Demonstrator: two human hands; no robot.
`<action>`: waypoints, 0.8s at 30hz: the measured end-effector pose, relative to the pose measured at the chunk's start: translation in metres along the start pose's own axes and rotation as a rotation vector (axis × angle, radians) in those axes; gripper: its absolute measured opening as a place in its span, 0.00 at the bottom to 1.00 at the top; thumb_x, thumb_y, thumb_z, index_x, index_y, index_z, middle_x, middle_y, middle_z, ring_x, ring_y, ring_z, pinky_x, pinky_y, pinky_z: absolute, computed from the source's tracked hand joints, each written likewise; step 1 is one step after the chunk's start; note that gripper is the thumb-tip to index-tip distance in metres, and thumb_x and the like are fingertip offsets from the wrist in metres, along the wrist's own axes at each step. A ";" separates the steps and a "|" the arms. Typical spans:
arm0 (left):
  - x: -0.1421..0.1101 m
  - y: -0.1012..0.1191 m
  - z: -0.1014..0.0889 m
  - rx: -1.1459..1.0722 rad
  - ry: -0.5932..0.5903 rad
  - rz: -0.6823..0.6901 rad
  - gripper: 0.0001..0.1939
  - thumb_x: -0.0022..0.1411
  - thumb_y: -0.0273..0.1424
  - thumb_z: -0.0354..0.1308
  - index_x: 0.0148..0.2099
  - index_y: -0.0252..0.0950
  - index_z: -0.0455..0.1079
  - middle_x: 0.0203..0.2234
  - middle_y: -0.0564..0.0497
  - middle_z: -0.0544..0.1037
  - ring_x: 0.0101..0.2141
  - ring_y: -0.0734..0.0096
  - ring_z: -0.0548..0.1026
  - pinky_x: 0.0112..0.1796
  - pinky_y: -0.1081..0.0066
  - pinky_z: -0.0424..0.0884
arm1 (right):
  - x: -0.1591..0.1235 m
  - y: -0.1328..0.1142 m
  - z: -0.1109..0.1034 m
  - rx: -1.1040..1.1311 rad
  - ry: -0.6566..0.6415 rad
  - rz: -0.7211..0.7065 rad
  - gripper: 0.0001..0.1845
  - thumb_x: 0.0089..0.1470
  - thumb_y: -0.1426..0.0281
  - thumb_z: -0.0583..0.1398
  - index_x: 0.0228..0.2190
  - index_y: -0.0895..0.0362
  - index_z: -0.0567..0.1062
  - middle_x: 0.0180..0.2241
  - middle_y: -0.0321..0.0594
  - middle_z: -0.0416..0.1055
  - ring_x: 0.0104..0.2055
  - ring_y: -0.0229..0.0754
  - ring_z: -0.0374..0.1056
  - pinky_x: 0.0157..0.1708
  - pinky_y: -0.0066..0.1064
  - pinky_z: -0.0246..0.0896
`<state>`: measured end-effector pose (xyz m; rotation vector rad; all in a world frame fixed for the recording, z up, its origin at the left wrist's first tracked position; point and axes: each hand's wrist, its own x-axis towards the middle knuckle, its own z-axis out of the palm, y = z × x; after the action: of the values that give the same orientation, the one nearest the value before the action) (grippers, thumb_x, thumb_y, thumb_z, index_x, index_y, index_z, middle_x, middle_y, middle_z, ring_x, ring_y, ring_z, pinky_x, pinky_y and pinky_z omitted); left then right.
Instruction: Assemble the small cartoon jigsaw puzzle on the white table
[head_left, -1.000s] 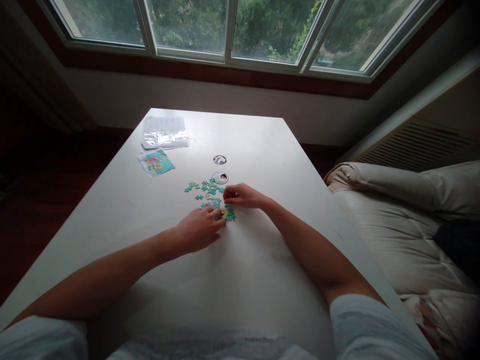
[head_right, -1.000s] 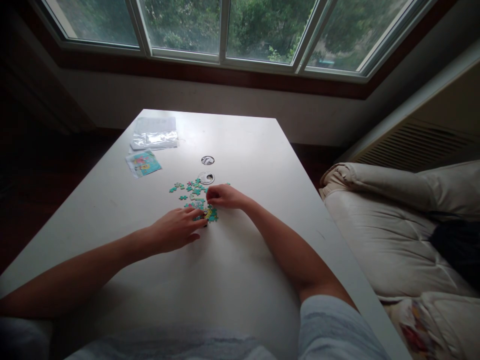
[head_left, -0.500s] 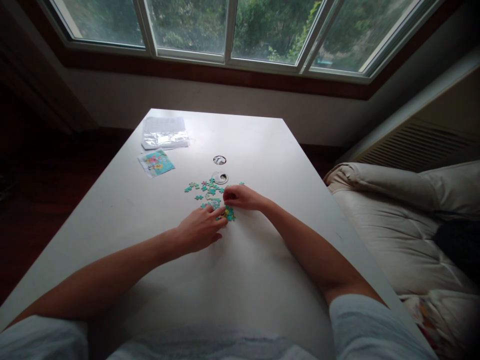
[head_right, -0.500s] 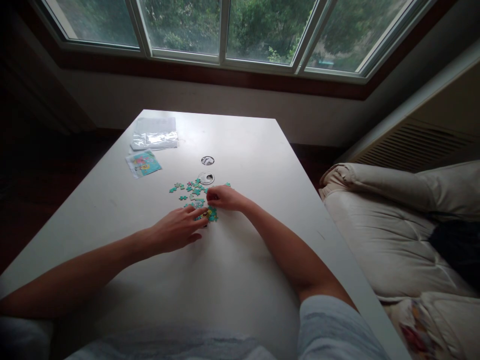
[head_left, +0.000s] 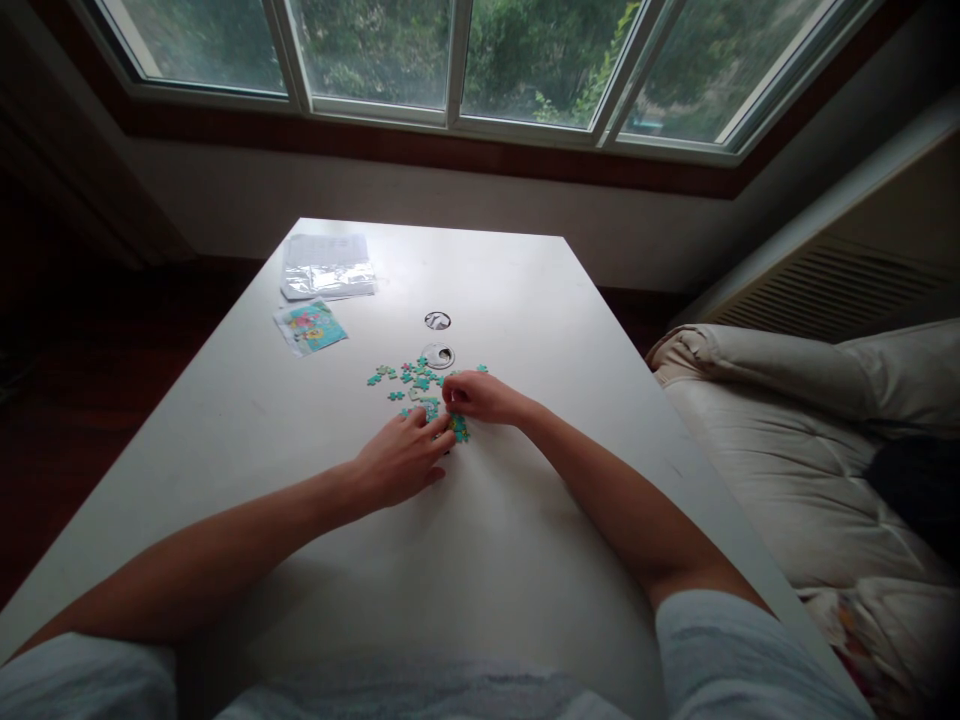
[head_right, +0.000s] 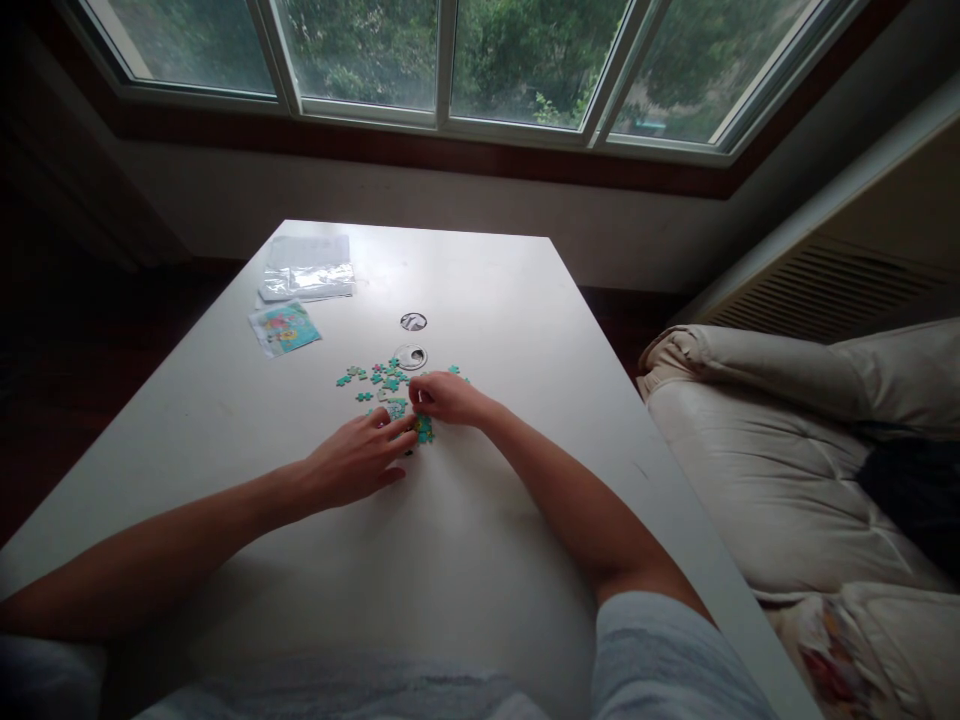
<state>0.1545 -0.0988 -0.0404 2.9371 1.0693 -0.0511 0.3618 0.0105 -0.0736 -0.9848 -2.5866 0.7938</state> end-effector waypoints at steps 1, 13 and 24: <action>0.000 0.001 0.000 0.003 0.002 -0.006 0.20 0.65 0.40 0.60 0.56 0.38 0.67 0.56 0.41 0.70 0.49 0.53 0.69 0.47 0.58 0.63 | 0.000 0.001 0.000 0.000 0.003 -0.003 0.02 0.54 0.75 0.62 0.32 0.57 0.76 0.28 0.33 0.70 0.29 0.35 0.61 0.30 0.25 0.47; 0.000 -0.004 -0.005 0.049 0.008 0.029 0.18 0.67 0.41 0.58 0.55 0.38 0.67 0.58 0.44 0.70 0.48 0.54 0.70 0.42 0.60 0.66 | 0.002 0.014 -0.007 0.256 0.203 0.092 0.08 0.56 0.64 0.62 0.34 0.57 0.75 0.23 0.29 0.64 0.26 0.34 0.57 0.29 0.26 0.50; 0.003 -0.023 -0.012 -0.098 0.017 0.059 0.12 0.69 0.39 0.56 0.51 0.40 0.71 0.48 0.48 0.78 0.43 0.64 0.73 0.42 0.66 0.67 | -0.004 0.055 -0.027 0.766 0.421 0.285 0.21 0.51 0.52 0.64 0.35 0.55 0.70 0.23 0.29 0.62 0.23 0.33 0.54 0.23 0.26 0.47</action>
<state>0.1424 -0.0783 -0.0288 2.8837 0.9570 0.0260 0.4052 0.0524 -0.0832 -1.1036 -1.5889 1.3328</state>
